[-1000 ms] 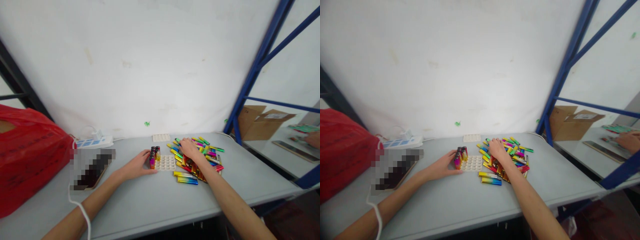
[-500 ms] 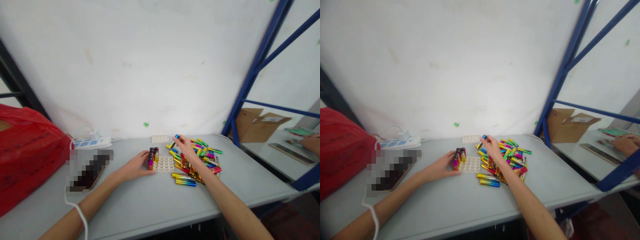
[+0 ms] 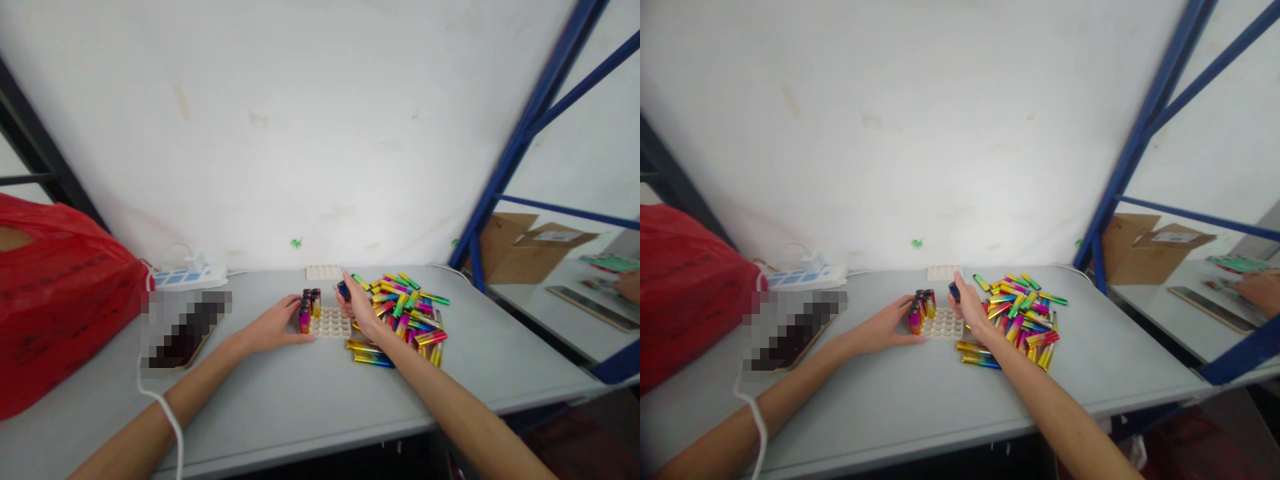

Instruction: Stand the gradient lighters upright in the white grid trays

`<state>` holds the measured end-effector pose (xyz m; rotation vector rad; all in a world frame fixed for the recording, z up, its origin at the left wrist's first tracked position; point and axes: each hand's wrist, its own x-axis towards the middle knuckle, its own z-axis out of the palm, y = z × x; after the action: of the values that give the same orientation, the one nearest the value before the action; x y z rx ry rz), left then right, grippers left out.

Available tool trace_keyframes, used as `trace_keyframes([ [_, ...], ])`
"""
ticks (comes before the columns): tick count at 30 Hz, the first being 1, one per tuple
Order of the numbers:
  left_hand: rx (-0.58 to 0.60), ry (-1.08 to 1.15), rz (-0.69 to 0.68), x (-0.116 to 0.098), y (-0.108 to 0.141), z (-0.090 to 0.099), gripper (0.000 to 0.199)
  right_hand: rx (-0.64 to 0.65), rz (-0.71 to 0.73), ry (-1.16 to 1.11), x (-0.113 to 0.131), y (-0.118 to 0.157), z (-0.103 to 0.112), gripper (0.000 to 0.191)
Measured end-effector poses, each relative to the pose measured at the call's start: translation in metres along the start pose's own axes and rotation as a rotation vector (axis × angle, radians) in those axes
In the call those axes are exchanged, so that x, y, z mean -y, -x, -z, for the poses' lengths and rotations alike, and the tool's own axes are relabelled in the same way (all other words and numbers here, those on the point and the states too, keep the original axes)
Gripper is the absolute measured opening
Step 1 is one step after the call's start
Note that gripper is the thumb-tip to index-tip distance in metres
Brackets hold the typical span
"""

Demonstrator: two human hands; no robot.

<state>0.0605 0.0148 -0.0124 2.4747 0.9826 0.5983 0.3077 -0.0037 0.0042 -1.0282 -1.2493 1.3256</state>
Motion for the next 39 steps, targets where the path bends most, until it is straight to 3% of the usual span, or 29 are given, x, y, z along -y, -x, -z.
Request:
trace_keyframes([
  [5, -0.003, 0.007, 0.0, 0.001, 0.0, 0.0, 0.082, -0.086, 0.042, 0.018, -0.005, 0.001, -0.006, 0.058],
  [10, 0.005, -0.009, -0.002, -0.001, 0.0, 0.0, 0.081, -0.051, 0.051, 0.181, -0.003, 0.003, -0.002, 0.064],
  [13, 0.002, -0.014, 0.003, -0.001, 0.0, 0.0, 0.081, -0.042, 0.221, 0.416, -0.001, 0.006, 0.001, 0.065],
  [17, -0.009, -0.001, -0.017, 0.0, 0.001, -0.001, 0.081, 0.001, 0.496, 0.771, 0.003, 0.012, 0.001, 0.048],
  [21, 0.01, -0.016, -0.021, 0.0, 0.001, -0.001, 0.082, -0.01, 0.642, 0.894, 0.006, 0.017, -0.004, 0.038],
  [26, 0.02, -0.008, -0.023, 0.001, 0.001, -0.001, 0.081, 0.0, 0.572, 0.864, 0.006, 0.018, -0.006, 0.032],
  [31, 0.019, -0.009, -0.015, 0.004, 0.001, -0.002, 0.082, 0.183, 0.395, 0.92, 0.01, 0.016, -0.001, 0.027],
  [34, 0.019, -0.006, -0.02, 0.005, 0.001, -0.003, 0.082, 0.277, 0.388, 1.086, 0.018, 0.017, -0.002, 0.028],
  [37, 0.012, -0.004, -0.025, 0.004, 0.0, -0.002, 0.079, 0.232, 0.389, 1.332, 0.027, 0.02, -0.009, 0.034],
  [39, 0.005, -0.003, -0.018, 0.003, 0.001, -0.002, 0.079, 0.155, 0.31, 1.466, 0.03, 0.022, -0.014, 0.042],
])
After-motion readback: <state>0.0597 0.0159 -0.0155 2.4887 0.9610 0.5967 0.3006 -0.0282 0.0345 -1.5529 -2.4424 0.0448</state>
